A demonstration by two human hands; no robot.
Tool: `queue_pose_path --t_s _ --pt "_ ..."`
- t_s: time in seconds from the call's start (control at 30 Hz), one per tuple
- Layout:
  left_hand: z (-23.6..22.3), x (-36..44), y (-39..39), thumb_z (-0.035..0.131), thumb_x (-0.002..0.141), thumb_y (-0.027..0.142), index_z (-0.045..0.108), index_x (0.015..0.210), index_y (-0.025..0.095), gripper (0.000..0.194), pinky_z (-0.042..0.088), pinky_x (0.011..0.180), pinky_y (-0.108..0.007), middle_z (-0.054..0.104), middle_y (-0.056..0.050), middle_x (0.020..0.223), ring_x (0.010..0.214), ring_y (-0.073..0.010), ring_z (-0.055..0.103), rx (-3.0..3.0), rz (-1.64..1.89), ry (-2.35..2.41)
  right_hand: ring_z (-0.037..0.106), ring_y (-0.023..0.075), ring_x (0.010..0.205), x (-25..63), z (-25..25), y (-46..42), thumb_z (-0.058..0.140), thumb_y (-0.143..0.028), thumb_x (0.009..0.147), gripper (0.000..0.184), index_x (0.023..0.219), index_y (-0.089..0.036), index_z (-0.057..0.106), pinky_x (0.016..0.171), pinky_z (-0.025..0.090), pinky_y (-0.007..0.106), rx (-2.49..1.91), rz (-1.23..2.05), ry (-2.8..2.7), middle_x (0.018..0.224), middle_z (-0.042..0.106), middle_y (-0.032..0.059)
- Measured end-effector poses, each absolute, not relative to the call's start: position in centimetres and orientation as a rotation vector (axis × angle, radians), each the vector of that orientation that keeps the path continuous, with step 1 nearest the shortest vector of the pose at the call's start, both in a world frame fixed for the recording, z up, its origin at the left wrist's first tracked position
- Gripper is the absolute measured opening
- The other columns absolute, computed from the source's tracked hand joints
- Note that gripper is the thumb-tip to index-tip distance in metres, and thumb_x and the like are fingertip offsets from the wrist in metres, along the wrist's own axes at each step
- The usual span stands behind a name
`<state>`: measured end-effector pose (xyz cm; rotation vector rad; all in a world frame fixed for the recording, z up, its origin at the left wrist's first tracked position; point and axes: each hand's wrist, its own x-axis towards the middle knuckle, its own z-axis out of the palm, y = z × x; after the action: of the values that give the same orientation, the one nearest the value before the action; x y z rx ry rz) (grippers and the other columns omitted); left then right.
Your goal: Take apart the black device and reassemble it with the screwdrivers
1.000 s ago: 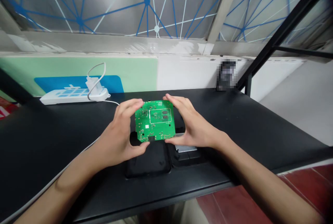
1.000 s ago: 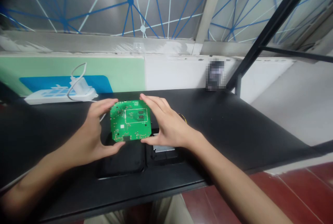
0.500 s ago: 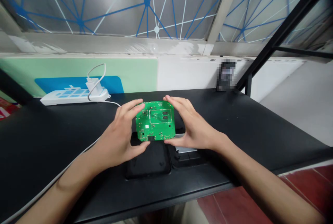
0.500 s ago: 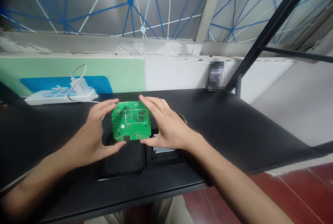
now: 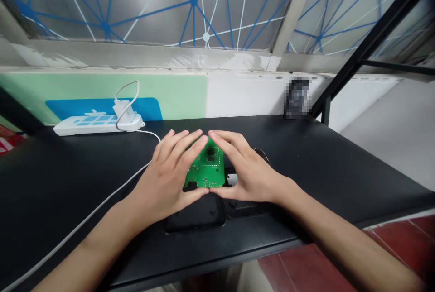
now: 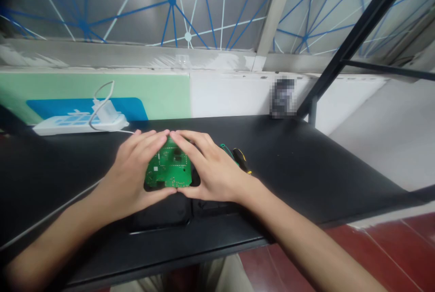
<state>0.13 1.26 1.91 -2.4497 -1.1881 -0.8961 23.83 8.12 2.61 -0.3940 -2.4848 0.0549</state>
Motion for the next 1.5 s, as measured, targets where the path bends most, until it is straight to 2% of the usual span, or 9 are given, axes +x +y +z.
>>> queue_pose_path --t_s 0.2,0.37,0.47,0.57,0.67,0.77,0.87,1.17,1.5 --pt "2.0 0.0 0.7 0.076 0.086 0.035 0.012 0.163 0.033 0.100 0.038 0.112 -0.058 0.045 -0.011 0.158 0.140 -0.0411 0.044 -2.419 -0.876 -1.232 0.035 0.0347 0.151 23.5 2.9 7.5 0.072 -0.051 0.087 0.110 0.165 -0.030 -0.002 0.120 0.043 0.059 -0.353 0.077 -2.476 0.162 0.031 0.0174" --pt "2.7 -0.4 0.8 0.085 0.080 0.033 0.015 0.161 0.036 0.107 0.046 0.110 -0.060 0.045 -0.013 0.154 0.139 -0.0398 0.045 -2.516 -1.189 -1.190 0.030 0.0374 0.155 23.7 3.0 8.0 0.081 -0.065 0.071 0.129 0.165 -0.028 0.000 0.122 0.038 0.062 -0.312 0.281 -2.417 0.166 0.026 0.0202" --pt "2.8 -0.6 0.9 0.084 0.080 0.026 0.013 0.162 0.035 0.109 0.052 0.109 -0.057 0.037 -0.015 0.156 0.143 -0.0379 0.043 -2.615 -1.431 -1.188 0.043 0.0346 0.148 24.0 2.6 8.5 0.075 -0.064 0.078 0.111 0.164 -0.031 0.012 0.118 0.045 0.060 -0.348 0.469 -2.362 0.161 0.038 0.0180" --pt "2.7 -0.7 0.8 0.083 0.079 0.024 0.010 0.162 0.037 0.111 0.049 0.112 -0.061 0.030 -0.016 0.160 0.149 -0.0393 0.037 -2.711 -1.581 -1.214 0.048 0.0308 0.146 24.2 2.2 8.9 0.069 -0.052 0.090 0.089 0.162 -0.032 0.020 0.116 0.047 0.057 -0.389 0.536 -2.322 0.159 0.043 0.0156" --pt "2.9 -0.7 0.4 0.083 0.078 0.025 0.006 0.162 0.037 0.115 0.048 0.112 -0.064 0.029 -0.017 0.162 0.150 -0.0413 0.036 -2.775 -1.635 -1.266 0.045 0.0315 0.148 24.1 1.9 8.9 0.078 -0.050 0.082 0.103 0.162 -0.030 0.017 0.119 0.045 0.056 -0.395 0.525 -2.363 0.163 0.038 0.0164" --pt "3.1 -0.7 0.0 0.080 0.078 0.025 0.005 0.162 0.035 0.112 0.047 0.113 -0.063 0.033 -0.016 0.161 0.148 -0.0413 0.040 -2.822 -1.600 -1.346 0.038 0.0330 0.152 23.7 1.8 8.6 0.085 -0.053 0.074 0.119 0.163 -0.030 0.011 0.122 0.040 0.057 -0.344 0.544 -2.413 0.168 0.029 0.0160" --pt "3.1 -0.5 -0.1 0.078 0.079 0.022 0.009 0.160 0.033 0.107 0.048 0.115 -0.059 0.034 -0.016 0.161 0.146 -0.0394 0.043 -2.869 -1.587 -1.357 0.032 0.0336 0.155 23.5 1.8 8.3 0.085 -0.052 0.074 0.120 0.163 -0.029 0.010 0.124 0.036 0.058 -0.319 0.547 -2.440 0.169 0.024 0.0160" --pt "3.1 -1.2 0.3 0.084 0.079 0.025 0.025 0.156 0.033 0.097 0.052 0.112 -0.056 0.031 -0.014 0.162 0.146 -0.0393 0.043 -2.902 -1.528 -1.429 0.040 0.0348 0.146 23.9 2.2 8.8 0.082 -0.053 0.075 0.119 0.164 -0.028 0.008 0.119 0.041 0.062 -0.444 0.501 -2.438 0.155 0.038 0.0184" --pt "2.6 -2.4 0.9 0.076 0.082 0.029 0.013 0.163 0.027 0.103 0.042 0.118 -0.062 0.033 -0.017 0.161 0.147 -0.0404 0.038 -2.724 -1.065 -1.374 0.038 0.0375 0.142 24.2 2.9 8.5 0.081 -0.047 0.075 0.121 0.164 -0.024 0.002 0.115 0.044 0.064 -0.531 0.185 -2.513 0.156 0.040 0.0187"
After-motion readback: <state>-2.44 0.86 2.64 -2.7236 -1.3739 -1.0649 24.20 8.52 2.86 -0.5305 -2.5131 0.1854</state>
